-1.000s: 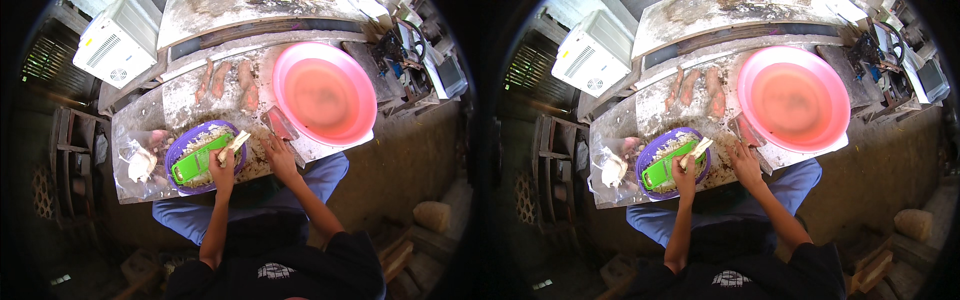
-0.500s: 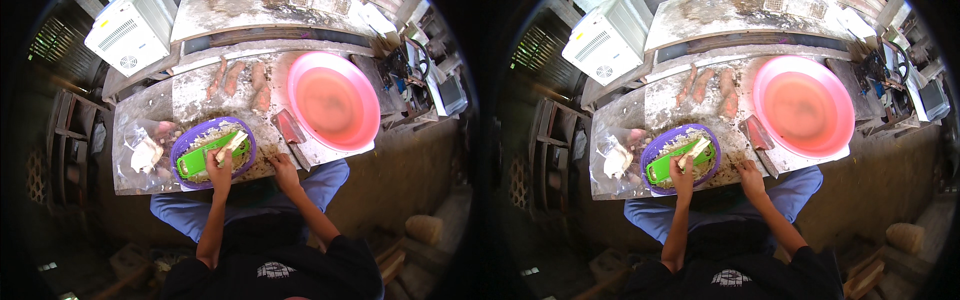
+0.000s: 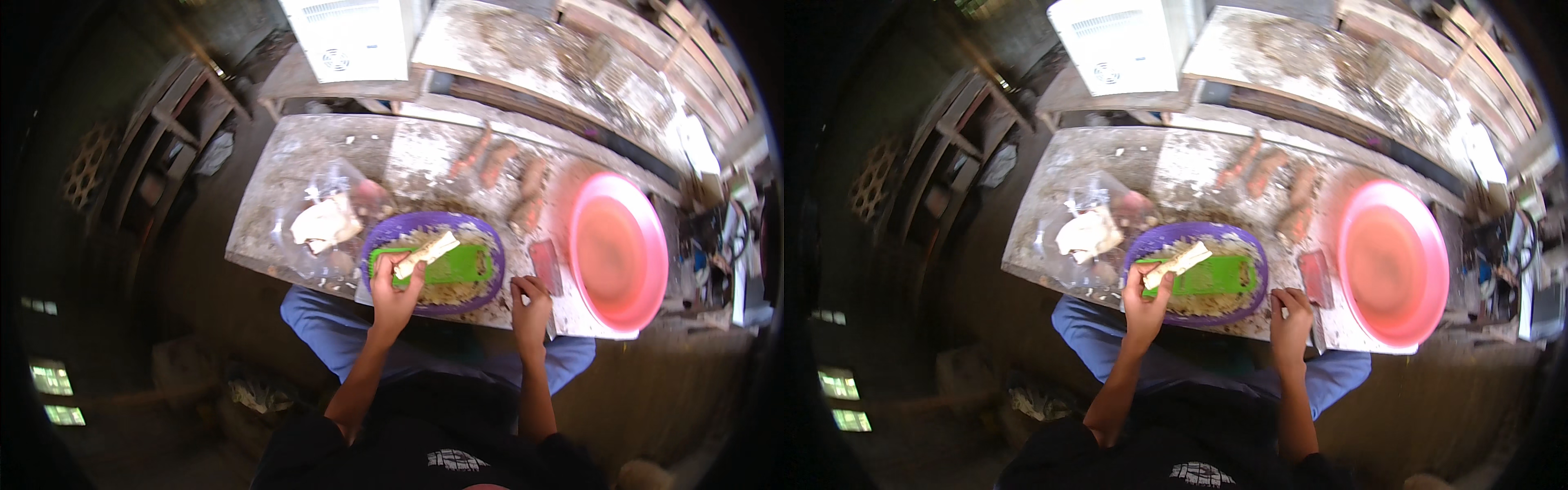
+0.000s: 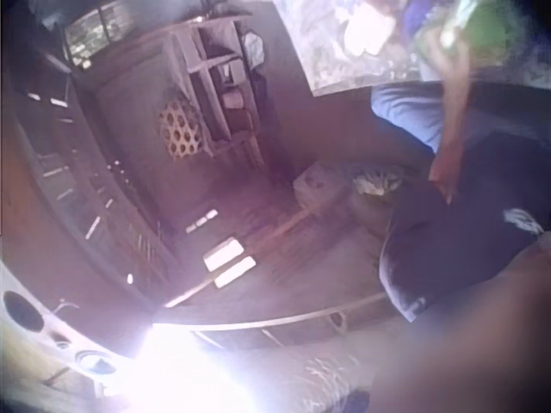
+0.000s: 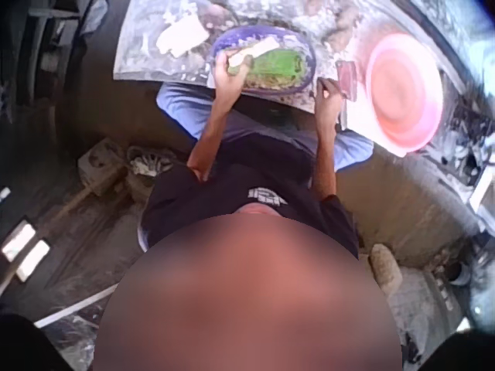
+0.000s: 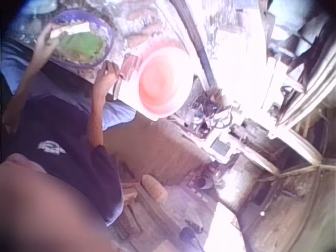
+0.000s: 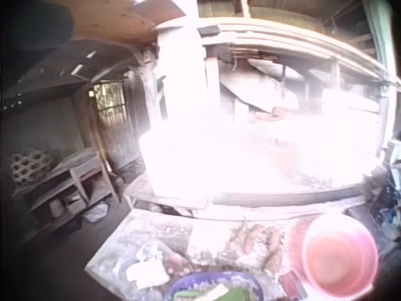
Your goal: The person trims a root vegetable using a knife, rinses the vegetable in a pink bowl of water, and shreds it using a green grater into a purple basket.
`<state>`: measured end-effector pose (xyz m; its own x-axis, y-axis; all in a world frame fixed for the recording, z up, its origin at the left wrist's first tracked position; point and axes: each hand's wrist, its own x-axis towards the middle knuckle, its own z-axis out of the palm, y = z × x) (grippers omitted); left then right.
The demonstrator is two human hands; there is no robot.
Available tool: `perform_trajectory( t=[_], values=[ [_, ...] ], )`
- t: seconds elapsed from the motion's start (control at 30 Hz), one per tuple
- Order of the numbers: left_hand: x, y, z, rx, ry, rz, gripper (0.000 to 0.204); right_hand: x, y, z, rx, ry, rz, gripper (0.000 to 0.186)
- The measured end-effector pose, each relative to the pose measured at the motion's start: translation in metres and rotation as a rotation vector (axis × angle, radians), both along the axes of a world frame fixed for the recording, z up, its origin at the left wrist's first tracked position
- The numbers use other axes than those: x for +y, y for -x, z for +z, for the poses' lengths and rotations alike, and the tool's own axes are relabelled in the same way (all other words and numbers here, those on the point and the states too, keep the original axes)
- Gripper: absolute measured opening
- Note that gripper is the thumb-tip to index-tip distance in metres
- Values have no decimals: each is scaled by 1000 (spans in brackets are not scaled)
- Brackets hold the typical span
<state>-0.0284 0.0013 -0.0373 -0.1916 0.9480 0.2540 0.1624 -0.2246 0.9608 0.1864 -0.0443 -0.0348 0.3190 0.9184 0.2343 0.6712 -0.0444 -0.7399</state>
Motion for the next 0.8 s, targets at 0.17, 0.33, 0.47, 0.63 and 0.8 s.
perform_trajectory(
  t=[0.17,0.33,0.47,0.63,0.8],
  values=[
    [-13,21,0,21,-45,256,20,37,26,38,241,-95,167,10],
    [-7,51,14,104,-101,516,21,81,82,53,399,-103,502,11],
    [-2,69,22,298,-99,602,20,102,142,57,301,-178,715,12],
    [6,71,23,428,-62,621,18,125,158,29,3,-271,799,14],
    [13,66,17,146,-108,519,19,123,139,34,-380,-275,791,22]
  ],
)
